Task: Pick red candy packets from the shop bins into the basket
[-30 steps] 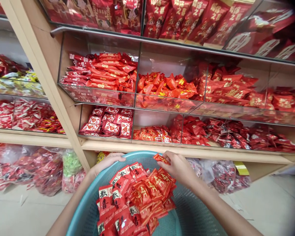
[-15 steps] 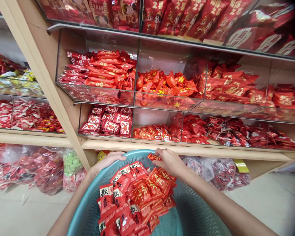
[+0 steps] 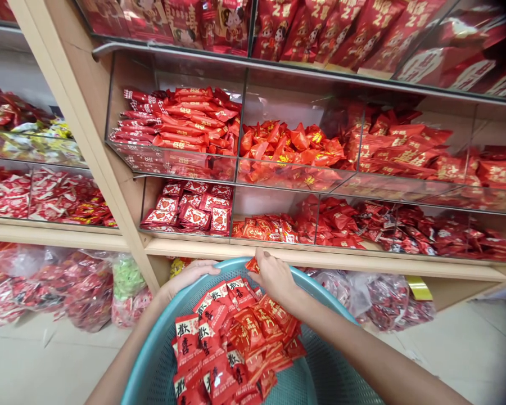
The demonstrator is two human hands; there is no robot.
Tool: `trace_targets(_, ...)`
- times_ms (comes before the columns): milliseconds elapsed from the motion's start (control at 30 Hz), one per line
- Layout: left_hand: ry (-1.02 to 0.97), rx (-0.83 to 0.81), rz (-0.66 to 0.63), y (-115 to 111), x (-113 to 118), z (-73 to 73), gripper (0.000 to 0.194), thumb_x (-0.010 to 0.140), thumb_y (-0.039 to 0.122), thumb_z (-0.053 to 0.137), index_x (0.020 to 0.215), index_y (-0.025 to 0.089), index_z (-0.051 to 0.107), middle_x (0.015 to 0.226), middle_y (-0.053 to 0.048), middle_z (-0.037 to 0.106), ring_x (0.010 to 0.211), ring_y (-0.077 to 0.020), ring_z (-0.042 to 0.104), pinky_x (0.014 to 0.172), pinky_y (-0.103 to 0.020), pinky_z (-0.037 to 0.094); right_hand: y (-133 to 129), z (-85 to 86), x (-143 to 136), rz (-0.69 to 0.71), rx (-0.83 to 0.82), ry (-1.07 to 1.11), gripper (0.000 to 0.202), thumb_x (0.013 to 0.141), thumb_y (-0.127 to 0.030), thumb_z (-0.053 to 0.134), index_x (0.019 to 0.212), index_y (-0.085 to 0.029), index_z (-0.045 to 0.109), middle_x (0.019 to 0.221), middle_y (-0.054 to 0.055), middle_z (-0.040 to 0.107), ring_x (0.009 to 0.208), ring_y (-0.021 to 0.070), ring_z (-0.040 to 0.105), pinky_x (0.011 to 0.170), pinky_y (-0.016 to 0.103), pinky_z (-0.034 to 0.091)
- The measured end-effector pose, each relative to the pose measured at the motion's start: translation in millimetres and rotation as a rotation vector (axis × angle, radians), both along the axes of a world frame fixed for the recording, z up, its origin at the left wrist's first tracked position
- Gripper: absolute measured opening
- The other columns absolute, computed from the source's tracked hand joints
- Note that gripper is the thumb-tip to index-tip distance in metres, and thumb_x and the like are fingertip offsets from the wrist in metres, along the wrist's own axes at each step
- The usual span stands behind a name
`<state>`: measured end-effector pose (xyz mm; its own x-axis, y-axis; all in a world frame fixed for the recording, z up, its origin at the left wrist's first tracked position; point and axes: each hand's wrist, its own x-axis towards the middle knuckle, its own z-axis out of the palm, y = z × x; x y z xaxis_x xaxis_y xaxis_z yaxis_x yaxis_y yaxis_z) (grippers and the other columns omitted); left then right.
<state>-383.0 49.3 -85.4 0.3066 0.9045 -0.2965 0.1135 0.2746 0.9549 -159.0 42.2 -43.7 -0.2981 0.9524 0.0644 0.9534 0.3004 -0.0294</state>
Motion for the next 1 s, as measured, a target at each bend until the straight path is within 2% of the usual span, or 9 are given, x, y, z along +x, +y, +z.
trace_targets(267, -0.046, -0.027, 0.016, -5.2, 2.8, 4.7, 0.034, 0.064, 0.032, 0.066, 0.095, 0.018, 0.068, 0.082, -0.001, 0.071, 0.075, -0.0193, 0.062, 0.074, -0.027, 0.046, -7.4, -14.5, -1.9, 0.01, -0.043, -0.063, 0.042, 0.078, -0.032, 0.058, 0.113, -0.013, 0.041, 0.09, 0.013, 0.066, 0.083, 0.0281, 0.064, 0.07, 0.035, 0.042)
trace_targets(567, -0.026, -0.011, 0.005, -4.1, 0.5, 3.1, 0.035, 0.065, 0.034, 0.066, 0.097, 0.019, 0.068, 0.084, 0.0, 0.071, 0.074, -0.0184, 0.062, 0.072, -0.026, 0.045, -11.4, -10.0, 0.1, -0.022, -0.094, -0.093, 0.054, 0.077, -0.038, 0.06, 0.119, -0.011, 0.041, 0.087, 0.015, 0.067, 0.085, 0.0295, 0.063, 0.074, 0.039, 0.041)
trace_targets(667, -0.022, -0.014, 0.011, -4.6, 0.9, 3.3, 0.034, 0.065, 0.033, 0.066, 0.096, 0.019, 0.068, 0.082, 0.0, 0.071, 0.072, -0.0176, 0.062, 0.069, -0.025, 0.045, -13.5, -0.8, 3.7, -0.037, -0.143, -0.093, 0.054, 0.077, -0.044, 0.058, 0.117, -0.011, 0.045, 0.09, 0.016, 0.066, 0.088, 0.0296, 0.062, 0.073, 0.037, 0.041)
trace_targets(800, -0.03, -0.02, 0.008, -4.9, 2.2, 3.4, 0.034, 0.064, 0.033, 0.066, 0.095, 0.018, 0.068, 0.079, 0.001, 0.07, 0.072, -0.0184, 0.062, 0.069, -0.026, 0.046, -4.7, 26.1, 12.3, -0.05, -0.103, -0.02, 0.042, 0.08, -0.053, 0.048, 0.098, -0.016, 0.057, 0.09, 0.013, 0.066, 0.087, 0.0254, 0.061, 0.067, 0.031, 0.039)
trace_targets(900, -0.063, -0.032, -0.017, -4.7, 2.7, 2.3, 0.036, 0.065, 0.033, 0.066, 0.097, 0.017, 0.067, 0.075, 0.001, 0.07, 0.071, -0.0192, 0.063, 0.07, -0.027, 0.046, 19.0, 46.7, 18.8, -0.04, 0.032, 0.065, 0.032, 0.084, -0.046, 0.044, 0.09, -0.018, 0.059, 0.086, 0.01, 0.066, 0.082, 0.0212, 0.061, 0.064, 0.027, 0.037)
trace_targets(1000, -0.074, -0.042, -0.027, -4.4, 3.0, 1.7, 0.036, 0.065, 0.033, 0.065, 0.097, 0.017, 0.067, 0.072, 0.001, 0.069, 0.068, -0.019, 0.062, 0.069, -0.028, 0.046, 54.0, 54.8, 22.4, -0.003, 0.129, 0.115, 0.021, 0.083, -0.034, 0.048, 0.093, -0.02, 0.059, 0.088, 0.008, 0.066, 0.082, 0.0199, 0.06, 0.064, 0.026, 0.036)
